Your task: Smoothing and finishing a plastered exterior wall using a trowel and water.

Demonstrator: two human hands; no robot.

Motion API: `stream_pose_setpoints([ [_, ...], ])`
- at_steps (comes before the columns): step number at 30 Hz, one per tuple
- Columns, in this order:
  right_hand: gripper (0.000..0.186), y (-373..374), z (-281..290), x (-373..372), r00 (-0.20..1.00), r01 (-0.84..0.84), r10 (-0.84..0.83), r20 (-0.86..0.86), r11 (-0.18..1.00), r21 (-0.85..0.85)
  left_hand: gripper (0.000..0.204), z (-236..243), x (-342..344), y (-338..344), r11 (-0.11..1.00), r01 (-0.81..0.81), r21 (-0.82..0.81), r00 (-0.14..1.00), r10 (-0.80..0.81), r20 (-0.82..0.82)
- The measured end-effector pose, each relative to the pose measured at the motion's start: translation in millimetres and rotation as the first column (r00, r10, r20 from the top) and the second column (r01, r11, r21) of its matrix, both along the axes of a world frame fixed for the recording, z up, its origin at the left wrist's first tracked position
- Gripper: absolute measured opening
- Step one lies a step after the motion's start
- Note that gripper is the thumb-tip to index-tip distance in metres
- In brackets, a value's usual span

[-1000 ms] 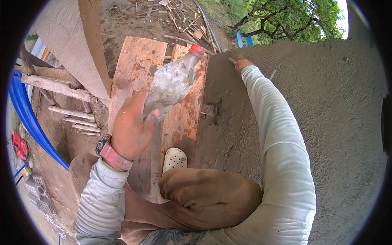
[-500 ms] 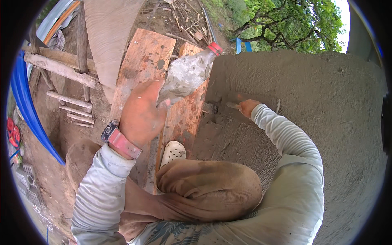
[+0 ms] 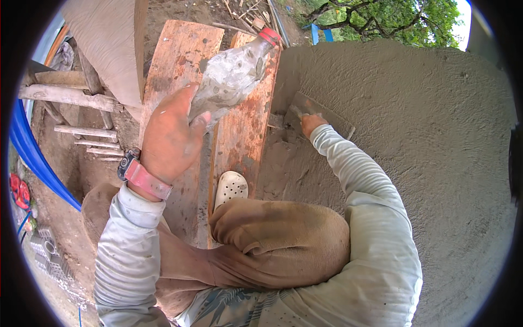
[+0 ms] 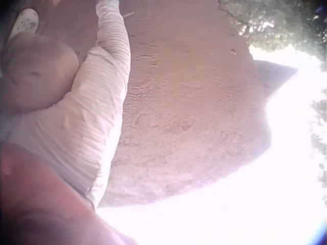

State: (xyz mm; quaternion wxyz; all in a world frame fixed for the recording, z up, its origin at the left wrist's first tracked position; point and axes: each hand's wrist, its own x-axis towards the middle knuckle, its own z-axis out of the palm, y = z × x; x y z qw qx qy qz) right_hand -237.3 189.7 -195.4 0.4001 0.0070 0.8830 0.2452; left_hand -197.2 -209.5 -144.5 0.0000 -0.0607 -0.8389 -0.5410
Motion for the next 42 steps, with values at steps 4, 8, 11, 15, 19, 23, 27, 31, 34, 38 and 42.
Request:
stream_pose_setpoints([
  [4,0.031,-3,-3,54,0.993,0.044,-0.041,0.112,0.999,-0.02,0.041,5,-1,-8,1.0,0.016,0.026,0.999,-0.015,-0.03],
  [8,0.03,-16,18,108,0.959,0.065,-0.06,0.277,0.998,-0.009,0.041,-1,-2,-14,1.0,0.005,0.005,0.99,-0.005,-0.141],
  [11,0.033,-22,61,135,0.933,0.003,-0.01,0.36,1.0,0.02,0.046,1,-5,-14,0.997,0.061,0.044,0.998,-0.062,0.0],
  [15,0.038,-27,130,107,0.941,0.011,-0.036,0.336,0.997,0.077,0.047,7,-8,-14,0.993,0.102,0.062,0.993,-0.106,0.054],
  [19,0.038,-31,173,36,0.996,-0.063,0.052,0.07,0.984,0.167,0.047,2,-9,-14,0.988,0.122,0.091,0.982,-0.134,0.136],
  [23,0.034,1,173,-55,0.939,0.032,0.026,-0.343,0.986,0.162,0.04,-5,-7,-9,0.999,0.048,0.026,0.999,-0.047,-0.013],
  [27,0.037,17,130,-98,0.917,0.042,0.003,-0.398,0.994,0.104,0.043,6,-7,-14,0.993,0.097,0.067,0.992,-0.102,0.075],
  [31,0.035,7,68,-38,0.992,0.056,-0.046,-0.113,0.995,0.083,0.042,-3,-6,-16,0.992,0.082,0.092,0.997,-0.082,-0.001],
  [34,0.032,-9,69,39,0.998,0.051,-0.05,0.044,0.999,-0.018,0.042,-11,-8,-17,1.0,0.018,0.024,1.0,-0.018,0.022],
  [38,0.033,-7,108,97,0.993,0.116,-0.116,0.028,0.993,0.015,0.043,-29,-15,-6,0.997,0.049,0.061,0.999,-0.05,0.01],
  [42,0.035,-22,206,105,0.993,0.113,-0.112,-0.023,0.992,0.063,0.041,-56,-24,6,0.992,0.049,0.113,0.999,-0.05,0.003],
])
